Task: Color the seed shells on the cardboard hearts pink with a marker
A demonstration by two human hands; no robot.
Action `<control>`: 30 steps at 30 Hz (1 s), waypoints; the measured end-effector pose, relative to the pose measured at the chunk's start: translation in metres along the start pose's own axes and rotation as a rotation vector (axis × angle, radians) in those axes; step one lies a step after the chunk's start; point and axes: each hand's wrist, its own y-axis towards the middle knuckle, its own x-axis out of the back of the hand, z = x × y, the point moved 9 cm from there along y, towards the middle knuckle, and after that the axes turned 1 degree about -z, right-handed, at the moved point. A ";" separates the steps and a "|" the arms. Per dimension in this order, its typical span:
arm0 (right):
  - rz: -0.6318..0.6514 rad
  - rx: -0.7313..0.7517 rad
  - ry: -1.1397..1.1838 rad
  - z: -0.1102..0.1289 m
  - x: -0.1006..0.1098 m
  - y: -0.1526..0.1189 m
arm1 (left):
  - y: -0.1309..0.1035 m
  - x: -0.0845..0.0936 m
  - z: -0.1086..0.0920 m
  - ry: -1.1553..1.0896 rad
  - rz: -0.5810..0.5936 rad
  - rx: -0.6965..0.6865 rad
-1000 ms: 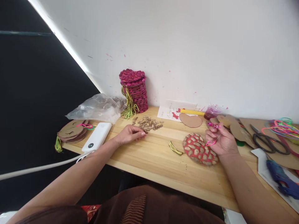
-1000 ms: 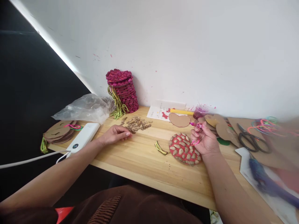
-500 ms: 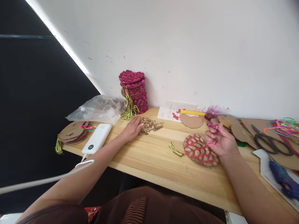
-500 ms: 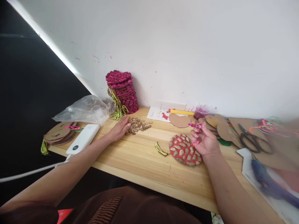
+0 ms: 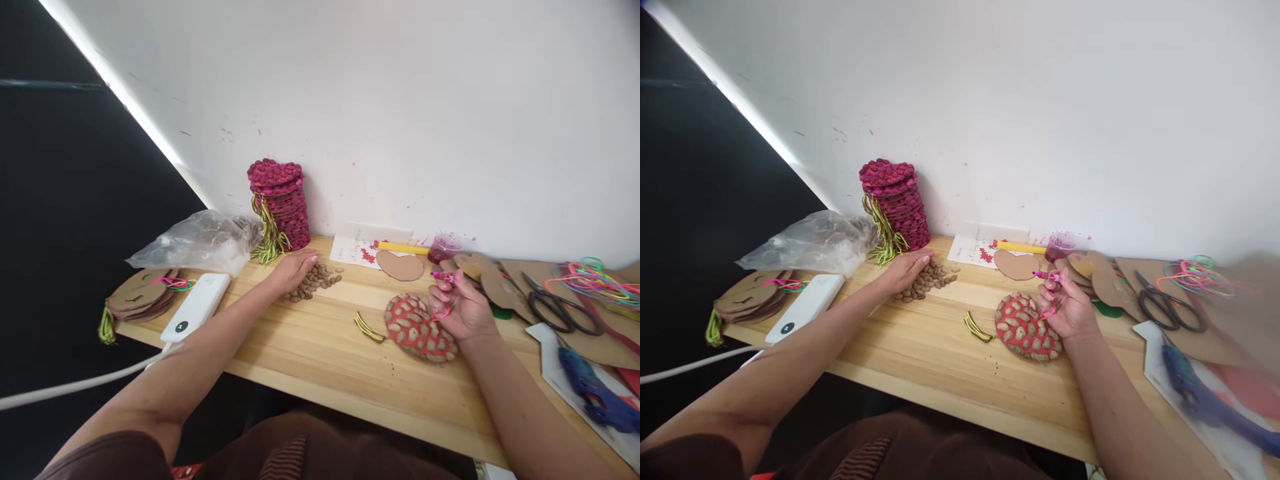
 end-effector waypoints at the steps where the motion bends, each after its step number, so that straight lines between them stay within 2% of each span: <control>1: 0.010 0.001 -0.006 0.000 -0.001 0.000 | 0.005 -0.001 -0.002 0.009 0.018 -0.020; 4: 0.021 0.006 -0.013 0.001 -0.001 0.000 | 0.013 -0.006 -0.007 0.026 0.068 -0.067; 9: 0.003 0.001 0.001 0.000 -0.001 -0.001 | 0.013 -0.012 -0.016 0.029 0.116 -0.123; 13: 0.016 0.001 -0.010 0.000 -0.002 0.000 | 0.016 -0.022 -0.041 0.042 0.153 -0.249; 16: 0.042 0.010 -0.032 0.001 -0.003 0.000 | 0.019 -0.038 -0.059 0.057 0.247 -0.320; 18: 0.062 0.023 -0.054 0.002 -0.003 0.000 | 0.018 -0.046 -0.064 0.058 0.307 -0.330; 20: 0.075 0.037 -0.073 0.003 -0.004 0.000 | 0.017 -0.046 -0.064 0.038 0.322 -0.329; 23: 0.070 0.038 -0.069 0.004 -0.004 0.001 | 0.013 -0.030 -0.059 -0.014 0.255 -0.331; 25: 0.055 0.033 -0.053 0.004 -0.003 0.001 | 0.010 -0.010 -0.051 -0.041 0.132 -0.292; 28: 0.038 0.025 -0.034 0.004 -0.004 0.001 | 0.003 0.029 -0.030 -0.052 -0.135 -0.119; 30: 0.028 0.019 -0.021 0.004 -0.003 0.000 | -0.007 0.048 -0.015 -0.064 -0.242 0.015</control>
